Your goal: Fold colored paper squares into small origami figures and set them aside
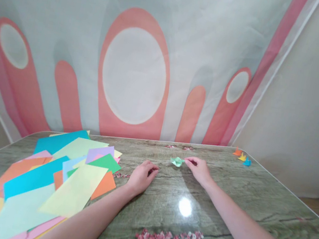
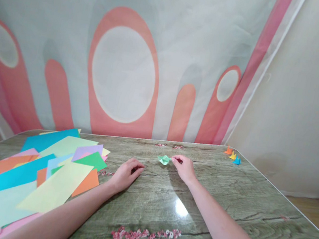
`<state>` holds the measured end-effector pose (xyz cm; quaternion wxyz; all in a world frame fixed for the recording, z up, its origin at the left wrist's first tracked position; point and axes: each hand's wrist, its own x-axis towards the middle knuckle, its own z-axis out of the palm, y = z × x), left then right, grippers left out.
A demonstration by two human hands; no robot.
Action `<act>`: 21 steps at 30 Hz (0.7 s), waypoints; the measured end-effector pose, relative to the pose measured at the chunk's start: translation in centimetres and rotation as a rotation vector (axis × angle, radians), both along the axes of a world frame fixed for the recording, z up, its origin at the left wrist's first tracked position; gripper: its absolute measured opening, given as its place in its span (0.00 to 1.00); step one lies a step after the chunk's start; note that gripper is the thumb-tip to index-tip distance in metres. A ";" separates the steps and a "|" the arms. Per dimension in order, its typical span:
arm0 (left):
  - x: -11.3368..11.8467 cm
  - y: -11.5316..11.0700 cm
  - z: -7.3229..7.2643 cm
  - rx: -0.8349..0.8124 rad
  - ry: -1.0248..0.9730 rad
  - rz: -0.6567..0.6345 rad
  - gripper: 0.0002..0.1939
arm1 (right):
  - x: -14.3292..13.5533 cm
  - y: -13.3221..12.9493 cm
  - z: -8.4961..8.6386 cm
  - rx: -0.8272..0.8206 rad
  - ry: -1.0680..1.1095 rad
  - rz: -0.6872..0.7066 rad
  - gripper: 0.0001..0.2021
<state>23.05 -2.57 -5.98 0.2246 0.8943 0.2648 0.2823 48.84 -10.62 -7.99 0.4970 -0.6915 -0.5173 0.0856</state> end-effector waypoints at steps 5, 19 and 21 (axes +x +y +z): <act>0.0 0.2 -0.3 0.001 0.004 -0.003 0.09 | 5.6 -0.1 -0.8 0.014 0.005 -0.221 0.16; 0.0 0.1 0.0 -0.011 0.020 -0.011 0.10 | 19.1 -2.3 -1.8 -0.228 -0.084 -0.773 0.13; 0.0 0.0 0.0 -0.013 0.021 -0.006 0.10 | 20.2 -2.2 -1.7 -0.241 -0.120 -0.808 0.15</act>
